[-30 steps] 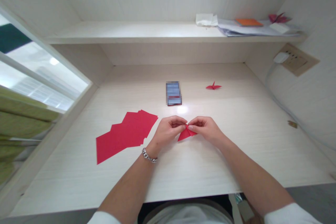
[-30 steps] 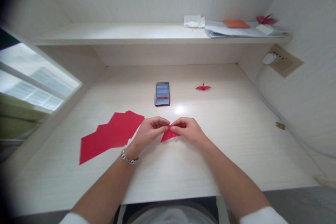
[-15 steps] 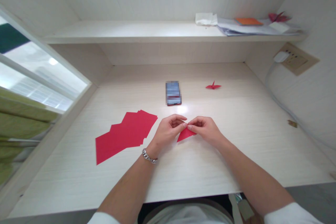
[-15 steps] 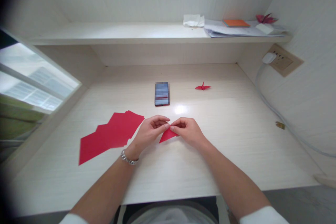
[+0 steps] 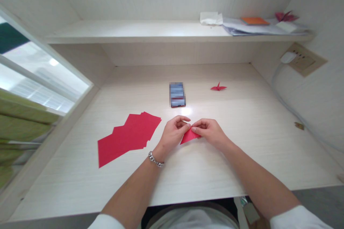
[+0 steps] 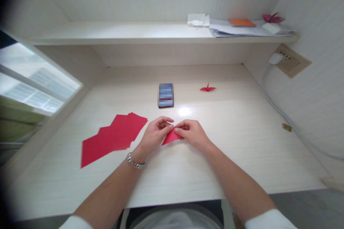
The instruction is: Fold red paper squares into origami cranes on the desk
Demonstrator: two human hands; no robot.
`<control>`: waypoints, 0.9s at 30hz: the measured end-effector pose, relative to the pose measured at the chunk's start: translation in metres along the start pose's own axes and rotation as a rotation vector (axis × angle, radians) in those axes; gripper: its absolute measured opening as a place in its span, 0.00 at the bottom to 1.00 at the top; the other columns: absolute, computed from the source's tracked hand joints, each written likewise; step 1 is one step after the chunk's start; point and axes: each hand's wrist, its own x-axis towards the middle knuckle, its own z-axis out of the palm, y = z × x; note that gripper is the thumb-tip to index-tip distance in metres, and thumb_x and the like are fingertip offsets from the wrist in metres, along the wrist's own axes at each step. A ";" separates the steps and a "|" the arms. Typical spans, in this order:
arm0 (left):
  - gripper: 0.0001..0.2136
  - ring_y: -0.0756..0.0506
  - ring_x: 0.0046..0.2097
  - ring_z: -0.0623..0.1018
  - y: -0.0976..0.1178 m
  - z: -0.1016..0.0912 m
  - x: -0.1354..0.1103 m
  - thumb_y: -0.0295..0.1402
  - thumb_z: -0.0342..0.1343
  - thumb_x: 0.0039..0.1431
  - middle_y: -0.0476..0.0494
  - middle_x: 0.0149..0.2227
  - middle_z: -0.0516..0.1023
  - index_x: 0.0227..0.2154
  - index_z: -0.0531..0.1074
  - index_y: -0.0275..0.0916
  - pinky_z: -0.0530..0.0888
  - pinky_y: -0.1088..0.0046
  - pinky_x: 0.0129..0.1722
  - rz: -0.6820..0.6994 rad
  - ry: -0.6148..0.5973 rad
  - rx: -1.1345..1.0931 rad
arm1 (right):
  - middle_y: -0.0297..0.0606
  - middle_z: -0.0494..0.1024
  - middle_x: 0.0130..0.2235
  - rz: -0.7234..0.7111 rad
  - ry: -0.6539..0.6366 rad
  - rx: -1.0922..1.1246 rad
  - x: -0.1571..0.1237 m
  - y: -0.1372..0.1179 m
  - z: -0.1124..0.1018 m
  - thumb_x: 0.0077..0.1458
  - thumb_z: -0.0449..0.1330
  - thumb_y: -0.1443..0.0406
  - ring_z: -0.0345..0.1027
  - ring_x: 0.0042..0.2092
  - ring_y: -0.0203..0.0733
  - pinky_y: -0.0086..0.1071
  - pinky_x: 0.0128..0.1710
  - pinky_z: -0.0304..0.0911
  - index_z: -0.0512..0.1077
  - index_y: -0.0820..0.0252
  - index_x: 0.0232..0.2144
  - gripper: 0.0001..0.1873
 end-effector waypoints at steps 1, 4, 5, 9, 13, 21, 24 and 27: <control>0.12 0.49 0.29 0.76 -0.001 0.000 0.000 0.34 0.61 0.51 0.46 0.28 0.77 0.38 0.73 0.36 0.71 0.76 0.28 0.000 -0.002 0.001 | 0.35 0.77 0.26 0.005 0.009 0.005 0.000 0.000 0.000 0.44 0.67 0.59 0.68 0.27 0.35 0.30 0.27 0.63 0.76 0.63 0.31 0.14; 0.13 0.49 0.31 0.77 -0.002 0.000 0.001 0.35 0.61 0.52 0.45 0.29 0.78 0.40 0.72 0.36 0.72 0.75 0.30 0.000 0.001 -0.004 | 0.34 0.76 0.25 0.037 0.010 0.027 0.000 -0.001 0.001 0.43 0.69 0.59 0.68 0.25 0.35 0.30 0.26 0.63 0.75 0.63 0.32 0.15; 0.13 0.48 0.31 0.77 -0.002 -0.001 0.001 0.36 0.61 0.52 0.45 0.30 0.78 0.40 0.72 0.36 0.73 0.74 0.30 -0.004 0.007 -0.011 | 0.34 0.76 0.24 0.048 0.007 0.035 0.000 -0.001 0.002 0.42 0.69 0.59 0.68 0.25 0.34 0.30 0.26 0.63 0.75 0.63 0.32 0.15; 0.14 0.47 0.32 0.79 0.000 -0.002 0.000 0.36 0.62 0.51 0.44 0.31 0.79 0.40 0.72 0.36 0.74 0.72 0.33 -0.015 -0.018 -0.058 | 0.34 0.76 0.25 0.052 0.012 0.071 0.000 0.000 0.001 0.41 0.69 0.61 0.68 0.26 0.35 0.30 0.27 0.64 0.75 0.63 0.33 0.16; 0.17 0.46 0.33 0.80 0.003 -0.002 -0.002 0.37 0.65 0.49 0.42 0.32 0.80 0.41 0.72 0.36 0.75 0.71 0.34 -0.025 -0.043 -0.111 | 0.35 0.78 0.27 0.032 0.016 0.068 0.000 0.001 0.000 0.40 0.70 0.62 0.70 0.28 0.36 0.30 0.29 0.64 0.75 0.63 0.32 0.15; 0.17 0.45 0.32 0.80 0.002 -0.001 -0.001 0.35 0.66 0.47 0.41 0.32 0.81 0.39 0.72 0.35 0.75 0.71 0.32 -0.034 -0.013 -0.118 | 0.36 0.79 0.28 0.008 0.017 0.044 0.000 0.002 -0.002 0.40 0.69 0.64 0.71 0.30 0.38 0.31 0.30 0.63 0.76 0.63 0.32 0.13; 0.16 0.46 0.32 0.79 0.002 -0.002 0.000 0.35 0.66 0.47 0.42 0.31 0.80 0.38 0.72 0.35 0.75 0.71 0.33 -0.025 -0.001 -0.107 | 0.37 0.79 0.29 -0.005 0.014 0.022 0.000 0.002 -0.001 0.41 0.68 0.64 0.72 0.31 0.38 0.31 0.31 0.64 0.76 0.62 0.32 0.13; 0.14 0.46 0.33 0.79 0.002 -0.001 0.000 0.34 0.65 0.46 0.43 0.30 0.80 0.36 0.73 0.35 0.74 0.72 0.34 -0.005 0.008 -0.103 | 0.37 0.79 0.29 -0.013 0.015 0.010 0.000 0.001 0.000 0.41 0.68 0.64 0.72 0.31 0.38 0.31 0.31 0.64 0.76 0.62 0.32 0.13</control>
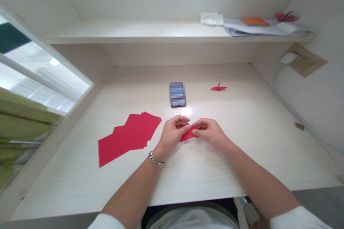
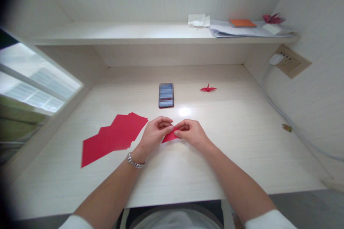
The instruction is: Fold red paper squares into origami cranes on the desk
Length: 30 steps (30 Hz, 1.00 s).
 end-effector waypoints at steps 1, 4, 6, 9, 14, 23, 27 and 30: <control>0.13 0.47 0.33 0.78 0.000 0.000 0.000 0.34 0.65 0.46 0.43 0.30 0.79 0.35 0.74 0.36 0.74 0.72 0.34 0.006 0.000 -0.001 | 0.37 0.79 0.29 0.001 0.000 0.000 0.000 0.000 0.000 0.41 0.68 0.64 0.72 0.30 0.38 0.31 0.30 0.64 0.76 0.62 0.32 0.13; 0.11 0.47 0.32 0.78 0.000 0.002 0.000 0.32 0.63 0.48 0.45 0.30 0.78 0.36 0.74 0.36 0.73 0.73 0.34 0.017 -0.006 -0.006 | 0.36 0.79 0.29 0.003 -0.002 0.008 0.000 0.000 0.001 0.41 0.69 0.63 0.71 0.30 0.38 0.31 0.30 0.64 0.76 0.62 0.32 0.14; 0.10 0.49 0.31 0.76 0.000 0.002 0.001 0.32 0.61 0.49 0.47 0.29 0.78 0.36 0.75 0.37 0.72 0.75 0.32 0.015 0.010 0.014 | 0.36 0.79 0.28 0.011 -0.004 0.021 0.000 0.000 0.001 0.40 0.69 0.63 0.71 0.29 0.38 0.31 0.29 0.64 0.76 0.62 0.32 0.14; 0.08 0.50 0.28 0.74 0.000 0.002 0.003 0.32 0.59 0.51 0.48 0.26 0.76 0.35 0.75 0.37 0.70 0.77 0.27 -0.014 0.049 0.027 | 0.36 0.79 0.27 0.036 -0.006 0.042 0.000 0.000 0.002 0.39 0.70 0.63 0.71 0.29 0.38 0.32 0.29 0.64 0.75 0.62 0.31 0.14; 0.11 0.49 0.29 0.76 0.002 0.000 0.002 0.36 0.58 0.54 0.46 0.28 0.77 0.38 0.73 0.36 0.72 0.74 0.30 -0.033 0.008 -0.012 | 0.35 0.78 0.27 0.046 -0.001 0.076 0.000 0.001 0.001 0.39 0.70 0.64 0.71 0.29 0.37 0.31 0.30 0.65 0.75 0.62 0.31 0.14; 0.14 0.48 0.33 0.78 -0.002 -0.002 0.000 0.34 0.62 0.52 0.44 0.31 0.78 0.41 0.71 0.36 0.73 0.73 0.35 0.047 0.030 0.054 | 0.35 0.77 0.25 0.081 0.032 0.095 -0.001 -0.005 0.002 0.42 0.69 0.61 0.71 0.27 0.36 0.32 0.30 0.67 0.74 0.63 0.31 0.14; 0.16 0.47 0.33 0.78 -0.001 -0.001 0.000 0.35 0.63 0.51 0.43 0.31 0.79 0.41 0.71 0.35 0.74 0.72 0.34 0.001 -0.042 0.024 | 0.35 0.77 0.24 0.058 0.048 0.092 0.000 -0.004 0.001 0.41 0.70 0.61 0.71 0.26 0.36 0.31 0.29 0.67 0.74 0.63 0.31 0.15; 0.17 0.47 0.32 0.78 0.000 0.000 -0.001 0.35 0.64 0.50 0.43 0.30 0.78 0.42 0.71 0.35 0.74 0.72 0.33 -0.002 -0.082 0.003 | 0.35 0.78 0.24 0.047 0.047 0.089 0.000 -0.005 0.001 0.41 0.70 0.61 0.71 0.26 0.36 0.31 0.29 0.67 0.75 0.64 0.31 0.15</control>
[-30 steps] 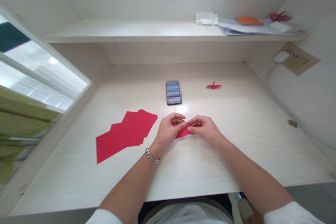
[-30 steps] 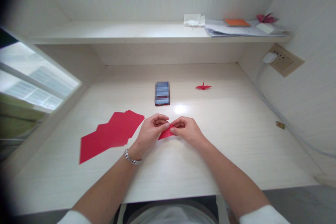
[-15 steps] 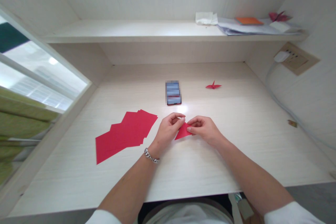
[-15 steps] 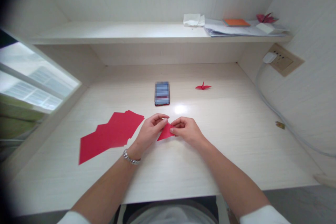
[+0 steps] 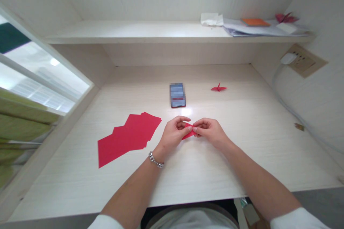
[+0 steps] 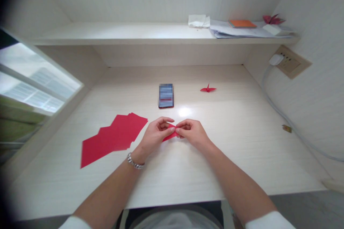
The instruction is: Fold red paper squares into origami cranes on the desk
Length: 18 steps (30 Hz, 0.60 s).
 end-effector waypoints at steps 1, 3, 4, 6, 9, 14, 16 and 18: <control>0.17 0.47 0.32 0.78 0.000 0.000 0.000 0.35 0.64 0.50 0.43 0.30 0.78 0.42 0.71 0.35 0.73 0.72 0.32 0.008 0.011 0.004 | 0.36 0.78 0.24 0.000 0.000 0.002 0.000 -0.001 0.000 0.41 0.69 0.61 0.71 0.26 0.36 0.31 0.29 0.67 0.75 0.63 0.31 0.15; 0.17 0.47 0.32 0.78 0.000 0.000 0.000 0.35 0.65 0.50 0.43 0.30 0.78 0.41 0.71 0.35 0.73 0.72 0.32 0.023 0.036 0.019 | 0.36 0.78 0.25 0.004 0.007 0.003 -0.001 -0.002 0.000 0.42 0.69 0.61 0.72 0.27 0.36 0.31 0.30 0.68 0.75 0.63 0.31 0.14; 0.17 0.47 0.32 0.78 0.000 0.000 0.000 0.34 0.65 0.49 0.44 0.30 0.78 0.41 0.71 0.35 0.73 0.72 0.32 0.028 0.042 0.026 | 0.36 0.78 0.25 0.006 0.013 0.002 -0.001 -0.003 0.000 0.42 0.69 0.61 0.72 0.27 0.36 0.31 0.30 0.68 0.75 0.63 0.31 0.14; 0.16 0.47 0.32 0.78 0.000 -0.001 0.000 0.34 0.65 0.50 0.43 0.30 0.78 0.41 0.71 0.35 0.73 0.72 0.33 0.031 0.039 0.035 | 0.36 0.78 0.24 0.007 0.021 -0.006 -0.001 -0.004 -0.001 0.42 0.69 0.61 0.72 0.27 0.36 0.31 0.30 0.68 0.76 0.63 0.30 0.13; 0.16 0.47 0.33 0.78 -0.001 -0.002 0.000 0.34 0.64 0.50 0.43 0.31 0.78 0.41 0.71 0.35 0.73 0.72 0.33 0.028 0.027 0.038 | 0.36 0.78 0.24 0.004 0.016 -0.005 -0.001 -0.005 -0.002 0.42 0.69 0.62 0.71 0.27 0.36 0.32 0.31 0.68 0.76 0.63 0.30 0.12; 0.15 0.47 0.34 0.78 -0.003 -0.002 0.001 0.34 0.65 0.49 0.42 0.32 0.79 0.40 0.73 0.34 0.74 0.72 0.34 0.023 0.037 0.062 | 0.36 0.78 0.24 -0.025 -0.008 -0.023 -0.001 -0.004 -0.003 0.43 0.68 0.63 0.71 0.27 0.36 0.32 0.31 0.67 0.77 0.64 0.31 0.11; 0.14 0.46 0.34 0.78 -0.003 -0.001 0.001 0.35 0.65 0.49 0.40 0.34 0.79 0.38 0.74 0.34 0.74 0.72 0.35 0.015 0.042 0.081 | 0.36 0.78 0.25 -0.042 -0.009 -0.055 -0.001 -0.003 -0.003 0.44 0.67 0.64 0.71 0.27 0.36 0.32 0.31 0.67 0.77 0.64 0.31 0.10; 0.13 0.46 0.35 0.79 -0.003 -0.001 0.001 0.36 0.65 0.49 0.40 0.34 0.80 0.36 0.75 0.34 0.74 0.71 0.36 0.014 0.044 0.084 | 0.36 0.78 0.25 -0.057 -0.008 -0.082 0.000 -0.001 -0.003 0.45 0.67 0.64 0.72 0.28 0.37 0.32 0.31 0.67 0.77 0.64 0.31 0.09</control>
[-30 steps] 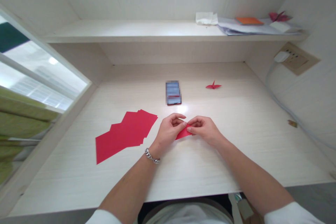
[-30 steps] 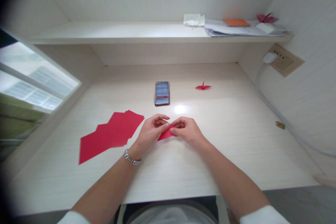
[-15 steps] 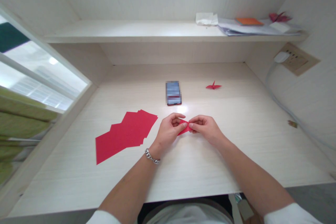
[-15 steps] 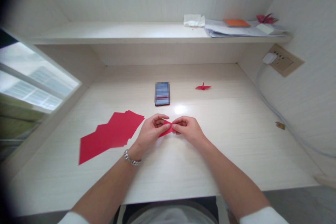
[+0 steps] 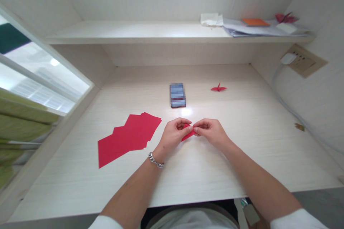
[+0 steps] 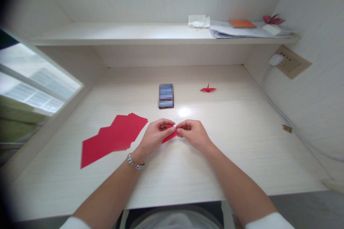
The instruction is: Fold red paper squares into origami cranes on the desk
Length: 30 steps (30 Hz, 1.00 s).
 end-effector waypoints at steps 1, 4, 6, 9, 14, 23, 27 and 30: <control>0.13 0.46 0.35 0.79 0.000 0.000 0.000 0.37 0.65 0.48 0.40 0.34 0.80 0.34 0.75 0.34 0.74 0.71 0.35 0.005 0.007 -0.005 | 0.37 0.78 0.25 -0.006 0.003 -0.003 0.000 0.001 0.000 0.44 0.67 0.64 0.72 0.28 0.38 0.32 0.32 0.68 0.77 0.63 0.31 0.10; 0.12 0.47 0.34 0.78 0.001 0.001 0.000 0.36 0.66 0.47 0.42 0.32 0.79 0.32 0.75 0.34 0.74 0.73 0.34 0.035 0.066 -0.024 | 0.37 0.79 0.27 -0.031 0.035 0.018 0.002 0.004 0.000 0.42 0.68 0.64 0.73 0.29 0.39 0.32 0.32 0.69 0.76 0.63 0.32 0.12; 0.11 0.48 0.34 0.78 0.002 0.000 0.000 0.35 0.66 0.47 0.43 0.33 0.79 0.33 0.75 0.35 0.74 0.73 0.34 0.048 0.101 -0.028 | 0.37 0.79 0.27 -0.056 0.067 0.022 0.001 0.004 0.000 0.42 0.69 0.63 0.74 0.30 0.40 0.33 0.31 0.69 0.75 0.62 0.32 0.13; 0.12 0.47 0.35 0.78 0.003 0.000 -0.001 0.35 0.65 0.48 0.41 0.34 0.80 0.34 0.76 0.35 0.73 0.73 0.36 0.039 0.081 0.002 | 0.39 0.80 0.31 -0.125 0.103 -0.031 0.000 0.003 0.001 0.43 0.69 0.62 0.75 0.33 0.41 0.35 0.35 0.70 0.75 0.61 0.34 0.13; 0.12 0.47 0.33 0.77 0.007 0.002 -0.003 0.40 0.62 0.52 0.40 0.33 0.81 0.33 0.78 0.35 0.72 0.73 0.32 0.022 0.015 0.102 | 0.39 0.80 0.33 -0.189 0.122 -0.061 -0.002 0.002 0.002 0.44 0.69 0.62 0.75 0.36 0.43 0.36 0.39 0.71 0.75 0.59 0.36 0.15; 0.13 0.48 0.30 0.75 0.011 0.004 -0.004 0.40 0.62 0.52 0.42 0.30 0.80 0.32 0.78 0.34 0.70 0.75 0.29 0.042 0.060 0.096 | 0.39 0.81 0.31 -0.174 0.203 0.042 -0.001 0.001 0.002 0.40 0.72 0.60 0.77 0.34 0.44 0.37 0.37 0.73 0.75 0.60 0.33 0.17; 0.12 0.48 0.30 0.76 0.011 0.004 -0.004 0.40 0.62 0.51 0.42 0.30 0.80 0.32 0.78 0.35 0.71 0.74 0.29 0.042 0.066 0.093 | 0.39 0.81 0.30 -0.135 0.214 0.059 -0.001 -0.001 0.003 0.37 0.73 0.58 0.77 0.34 0.46 0.38 0.37 0.73 0.75 0.60 0.32 0.18; 0.13 0.47 0.31 0.76 0.010 0.004 -0.004 0.41 0.63 0.51 0.42 0.30 0.81 0.31 0.78 0.35 0.72 0.73 0.30 0.042 0.068 0.088 | 0.40 0.81 0.30 -0.114 0.218 0.068 -0.001 -0.002 0.003 0.36 0.73 0.57 0.77 0.34 0.47 0.39 0.37 0.73 0.75 0.60 0.31 0.20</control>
